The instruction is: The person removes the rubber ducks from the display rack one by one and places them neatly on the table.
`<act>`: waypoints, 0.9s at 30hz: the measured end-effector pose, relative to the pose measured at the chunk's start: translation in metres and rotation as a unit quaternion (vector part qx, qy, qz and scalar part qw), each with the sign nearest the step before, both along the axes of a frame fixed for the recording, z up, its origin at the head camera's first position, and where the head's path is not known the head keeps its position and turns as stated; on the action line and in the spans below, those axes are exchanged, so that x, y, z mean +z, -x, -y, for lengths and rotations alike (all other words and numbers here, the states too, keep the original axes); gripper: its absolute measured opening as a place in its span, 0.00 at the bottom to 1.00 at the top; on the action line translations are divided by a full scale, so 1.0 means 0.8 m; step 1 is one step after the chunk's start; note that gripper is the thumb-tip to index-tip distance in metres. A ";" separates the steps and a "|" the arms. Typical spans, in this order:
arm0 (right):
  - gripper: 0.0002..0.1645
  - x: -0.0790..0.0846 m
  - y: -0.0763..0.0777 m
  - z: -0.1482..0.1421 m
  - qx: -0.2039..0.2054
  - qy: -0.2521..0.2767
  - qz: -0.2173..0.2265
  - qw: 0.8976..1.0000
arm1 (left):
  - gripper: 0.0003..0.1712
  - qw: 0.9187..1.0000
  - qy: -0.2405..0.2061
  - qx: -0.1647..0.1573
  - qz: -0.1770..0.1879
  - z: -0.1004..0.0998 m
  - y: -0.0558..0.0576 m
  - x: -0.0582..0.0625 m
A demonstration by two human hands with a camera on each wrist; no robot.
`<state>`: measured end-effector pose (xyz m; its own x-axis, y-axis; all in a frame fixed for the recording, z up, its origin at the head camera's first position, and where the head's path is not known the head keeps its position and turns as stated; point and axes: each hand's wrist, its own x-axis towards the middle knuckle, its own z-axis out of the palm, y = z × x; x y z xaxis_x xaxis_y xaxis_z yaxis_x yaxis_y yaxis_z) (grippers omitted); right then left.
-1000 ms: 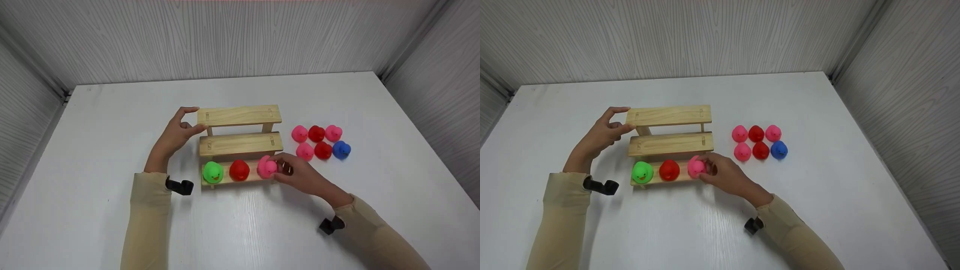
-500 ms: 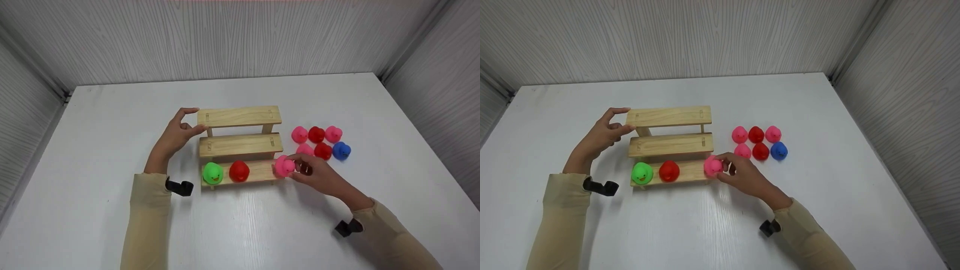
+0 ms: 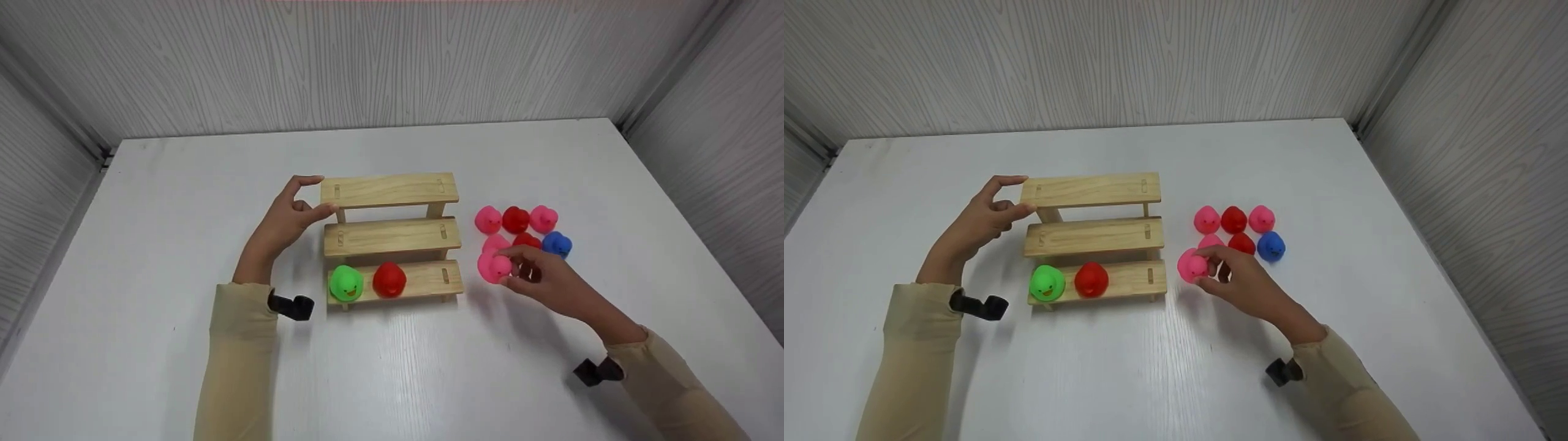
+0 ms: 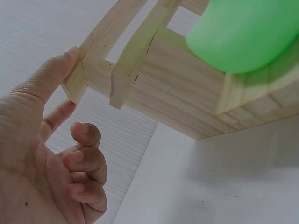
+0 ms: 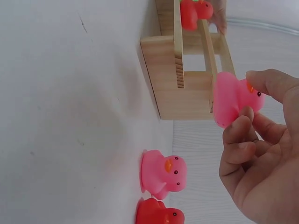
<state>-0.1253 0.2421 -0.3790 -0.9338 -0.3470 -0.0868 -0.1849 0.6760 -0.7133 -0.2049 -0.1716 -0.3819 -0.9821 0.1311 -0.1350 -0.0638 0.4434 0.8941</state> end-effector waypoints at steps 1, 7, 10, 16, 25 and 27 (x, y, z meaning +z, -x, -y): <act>0.26 0.001 0.000 -0.002 -0.001 -0.001 0.000 1.000 | 0.41 1.000 0.001 0.000 0.000 0.000 0.000 0.000; 0.26 0.003 0.000 -0.016 -0.003 -0.005 -0.005 1.000 | 0.41 1.000 0.001 0.000 0.004 0.001 0.000 0.000; 0.26 0.003 0.000 -0.022 -0.005 -0.010 -0.005 1.000 | 0.42 1.000 0.003 0.000 0.005 0.001 0.001 0.000; 0.24 0.001 0.000 -0.029 -0.004 -0.018 0.002 1.000 | 0.41 1.000 0.002 -0.003 0.002 0.003 0.000 0.000; 0.25 -0.004 0.002 -0.041 -0.009 -0.035 0.010 0.999 | 0.42 1.000 0.003 -0.004 0.002 0.002 -0.001 0.000; 0.25 -0.004 0.002 -0.044 -0.009 -0.037 0.010 0.999 | 0.42 1.000 0.005 -0.002 0.004 0.002 0.000 0.001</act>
